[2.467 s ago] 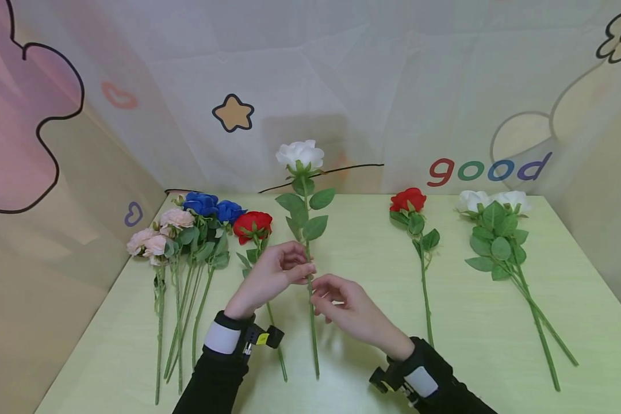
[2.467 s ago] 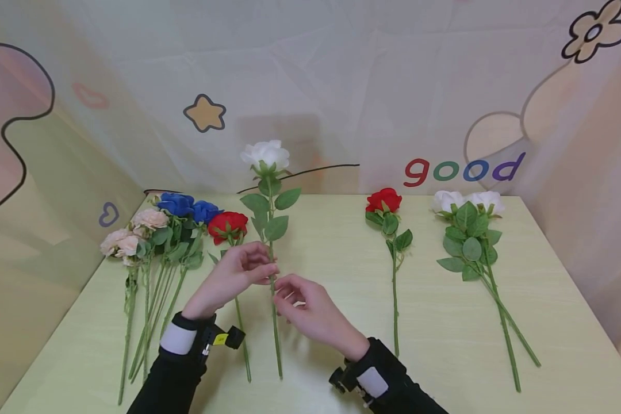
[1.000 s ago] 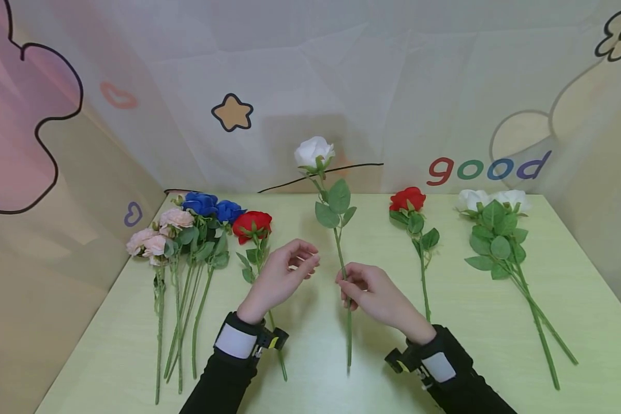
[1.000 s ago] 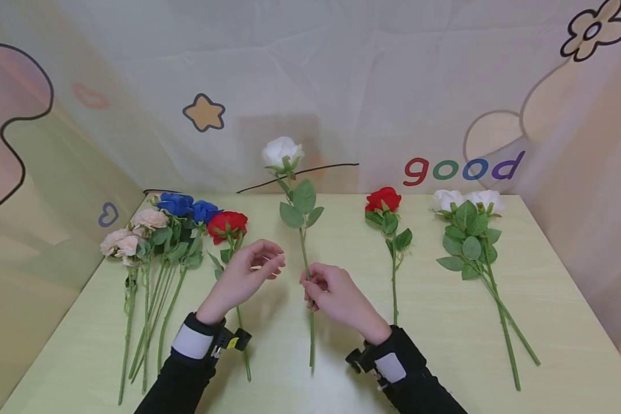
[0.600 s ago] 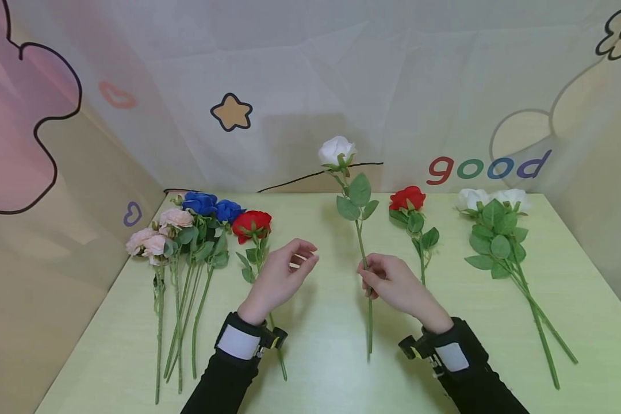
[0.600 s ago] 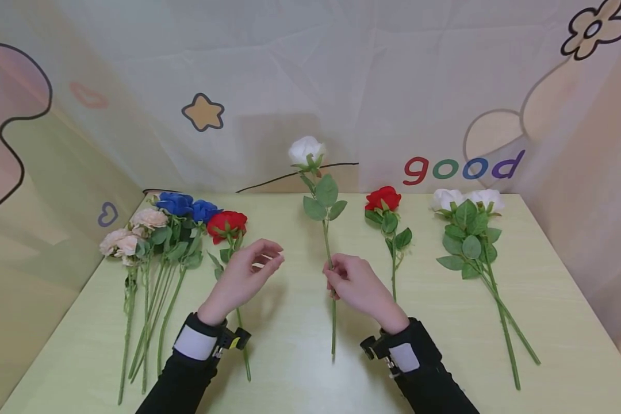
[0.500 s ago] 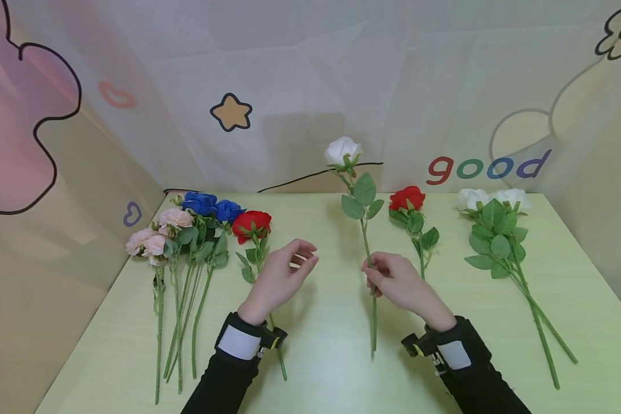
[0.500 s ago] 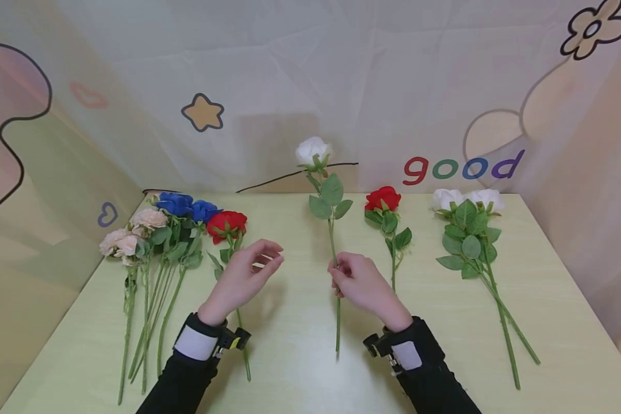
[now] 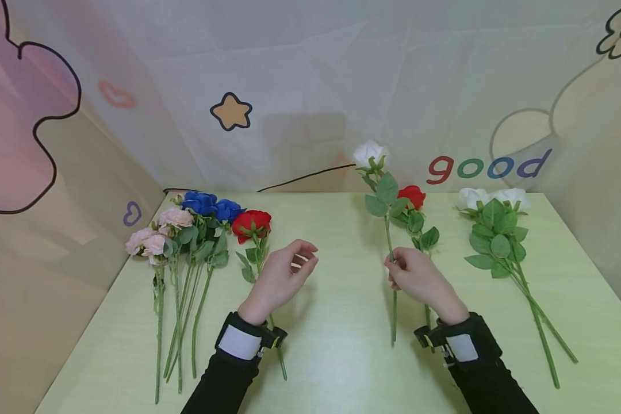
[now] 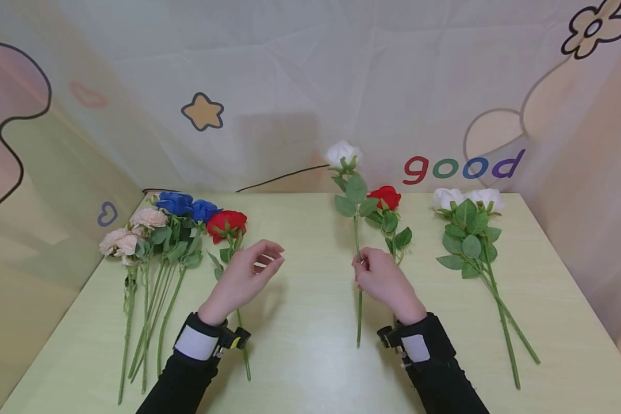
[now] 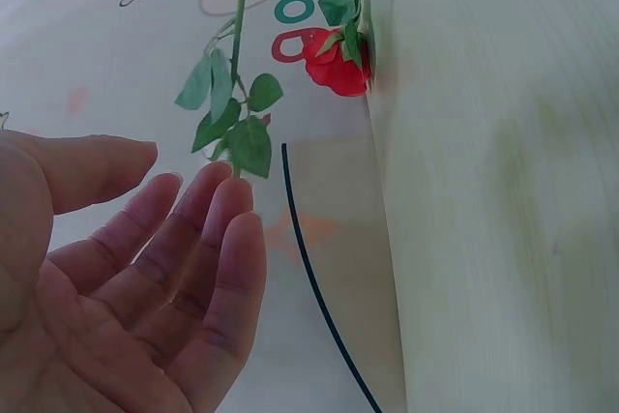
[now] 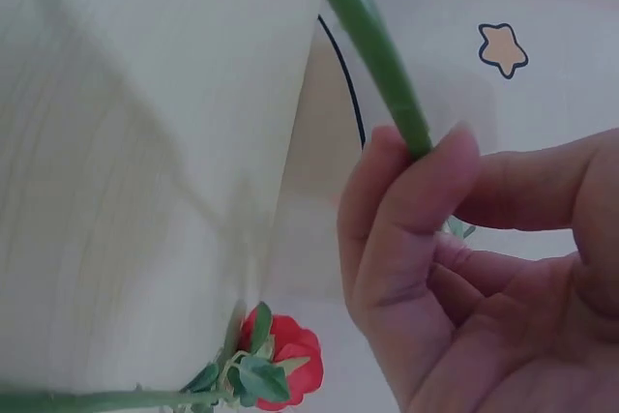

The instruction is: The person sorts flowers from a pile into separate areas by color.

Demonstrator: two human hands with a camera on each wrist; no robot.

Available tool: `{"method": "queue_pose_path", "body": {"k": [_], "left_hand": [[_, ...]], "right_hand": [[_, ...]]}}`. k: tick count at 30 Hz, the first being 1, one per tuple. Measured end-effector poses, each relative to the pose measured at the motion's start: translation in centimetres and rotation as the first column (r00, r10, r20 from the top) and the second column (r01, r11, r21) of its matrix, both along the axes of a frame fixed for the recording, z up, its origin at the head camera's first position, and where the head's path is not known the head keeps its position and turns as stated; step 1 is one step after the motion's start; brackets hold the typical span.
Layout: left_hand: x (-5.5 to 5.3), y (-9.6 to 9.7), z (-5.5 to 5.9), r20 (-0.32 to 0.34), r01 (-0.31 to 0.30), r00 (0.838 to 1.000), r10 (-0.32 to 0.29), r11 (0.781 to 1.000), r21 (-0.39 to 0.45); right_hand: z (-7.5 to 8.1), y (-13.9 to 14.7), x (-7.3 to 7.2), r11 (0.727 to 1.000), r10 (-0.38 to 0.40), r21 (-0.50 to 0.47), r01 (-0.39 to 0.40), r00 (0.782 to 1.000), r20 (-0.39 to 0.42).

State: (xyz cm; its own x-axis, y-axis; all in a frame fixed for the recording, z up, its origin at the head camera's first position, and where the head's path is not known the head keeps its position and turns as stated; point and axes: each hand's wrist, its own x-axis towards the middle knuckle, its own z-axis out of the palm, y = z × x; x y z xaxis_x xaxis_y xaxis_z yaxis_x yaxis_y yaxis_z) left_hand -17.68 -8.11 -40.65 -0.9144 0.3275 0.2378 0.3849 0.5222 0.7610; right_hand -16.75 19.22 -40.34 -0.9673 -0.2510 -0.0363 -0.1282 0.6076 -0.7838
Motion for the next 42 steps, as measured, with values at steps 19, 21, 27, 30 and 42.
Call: {"method": "queue_pose_path", "body": {"k": [19, 21, 27, 30, 42], "left_hand": [[0.0, 0.7, 0.0, -0.006, 0.036, 0.999, -0.036, 0.999, -0.009], [0.0, 0.9, 0.0, 0.001, 0.046, 0.999, -0.046, 0.999, -0.011], [0.1, 1.8, -0.2, -0.004, 0.105, 0.994, -0.105, 0.994, -0.020], [0.2, 2.3, -0.2, -0.010, 0.110, 0.994, -0.110, 0.994, -0.027], [0.2, 4.7, 1.2, -0.053, 0.158, 0.986, -0.158, 0.987, -0.020]], "right_hand": [[0.5, 3.1, 0.1, 0.980, -0.058, 0.192, 0.044, 0.996, 0.066], [0.6, 3.3, 0.1, 0.979, -0.055, 0.198, 0.042, 0.996, 0.063], [0.8, 3.5, 0.1, 0.977, -0.045, 0.211, 0.033, 0.998, 0.049], [0.8, 3.6, 0.1, 0.970, -0.042, 0.242, 0.029, 0.998, 0.049], [-0.3, 4.1, -0.1, 0.942, -0.094, 0.331, 0.058, 0.991, 0.093]]}}
